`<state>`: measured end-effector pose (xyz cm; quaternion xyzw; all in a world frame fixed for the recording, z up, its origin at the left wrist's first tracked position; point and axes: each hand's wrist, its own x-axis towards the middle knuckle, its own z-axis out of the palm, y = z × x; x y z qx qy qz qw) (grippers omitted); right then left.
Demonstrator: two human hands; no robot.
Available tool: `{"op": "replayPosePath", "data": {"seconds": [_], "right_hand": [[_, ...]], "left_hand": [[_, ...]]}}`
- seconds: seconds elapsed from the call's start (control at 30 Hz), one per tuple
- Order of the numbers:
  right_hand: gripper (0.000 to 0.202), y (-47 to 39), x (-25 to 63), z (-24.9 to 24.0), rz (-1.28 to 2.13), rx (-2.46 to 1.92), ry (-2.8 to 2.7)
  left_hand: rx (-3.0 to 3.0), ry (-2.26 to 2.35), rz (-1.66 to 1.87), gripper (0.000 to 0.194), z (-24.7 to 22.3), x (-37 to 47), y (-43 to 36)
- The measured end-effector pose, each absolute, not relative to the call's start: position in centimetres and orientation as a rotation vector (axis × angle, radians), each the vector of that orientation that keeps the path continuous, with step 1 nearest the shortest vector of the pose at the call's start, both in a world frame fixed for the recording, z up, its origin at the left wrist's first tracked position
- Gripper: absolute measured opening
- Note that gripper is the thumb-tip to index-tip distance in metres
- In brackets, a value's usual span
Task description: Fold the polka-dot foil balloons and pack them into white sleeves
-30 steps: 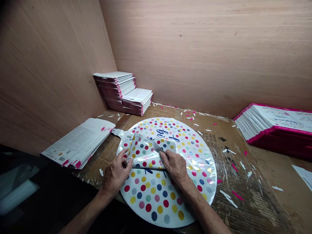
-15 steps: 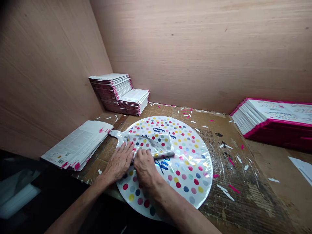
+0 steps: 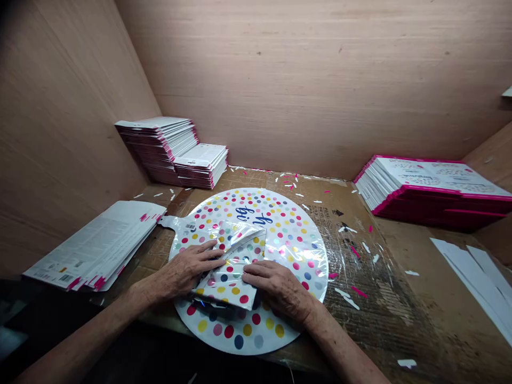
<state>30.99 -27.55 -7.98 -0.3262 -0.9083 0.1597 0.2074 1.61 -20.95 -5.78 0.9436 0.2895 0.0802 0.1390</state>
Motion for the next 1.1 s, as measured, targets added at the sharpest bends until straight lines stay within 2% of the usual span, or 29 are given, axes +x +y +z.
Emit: {"op": "replayPosePath", "data": {"seconds": [0.1, 0.2, 0.23, 0.37, 0.5, 0.53, 0.7, 0.8, 0.9, 1.03, 1.1], "right_hand": [[0.033, -26.5, 30.7, -8.2, 0.651, -1.134, -2.204], [0.03, -24.8, 29.5, -7.9, 0.739, -1.527, -1.832], [0.03, -24.2, 29.0, -7.8, 0.729, -1.638, -1.738], [0.032, -21.9, 27.3, -7.8, 0.51, -1.986, -1.655], [0.031, -21.0, 26.8, -8.1, 0.357, -2.131, -1.75], [0.03, -20.9, 26.8, -8.0, 0.354, -2.141, -1.769], [0.015, -19.9, 26.1, -6.3, 0.239, -2.214, -1.884], [0.031, -17.6, 25.0, -4.5, 0.181, -2.088, -2.162], [0.028, -16.2, 24.4, -3.3, 0.321, -1.9, -2.381], [0.016, -18.4, 24.9, -3.6, 0.447, -1.748, -2.417], [0.023, -20.3, 25.0, -4.4, 0.558, -1.691, -2.326]], "left_hand": [[2.677, 0.835, 0.251, 0.052, -5.2, 1.6, -20.4], [2.537, 0.962, 0.333, 0.021, -5.1, 2.0, -19.7], [2.478, 1.063, 0.383, 0.02, -5.3, 2.4, -19.5], [2.341, 1.677, 0.536, 0.045, -6.8, 4.6, -19.6], [2.384, 2.07, 0.511, 0.032, -7.9, 6.6, -20.4], [2.401, 2.083, 0.544, 0.03, -8.3, 7.0, -20.6], [2.54, 1.931, 0.6, 0.052, -10.7, 7.8, -20.8], [2.533, 1.92, 0.518, 0.054, -11.3, 7.6, -20.6], [2.452, 1.832, 0.523, 0.054, -10.4, 6.9, -20.3], [2.052, 1.581, 0.853, 0.046, -8.6, 6.3, -20.5], [1.745, 1.454, 1.026, 0.043, -7.9, 6.6, -21.1]]}}
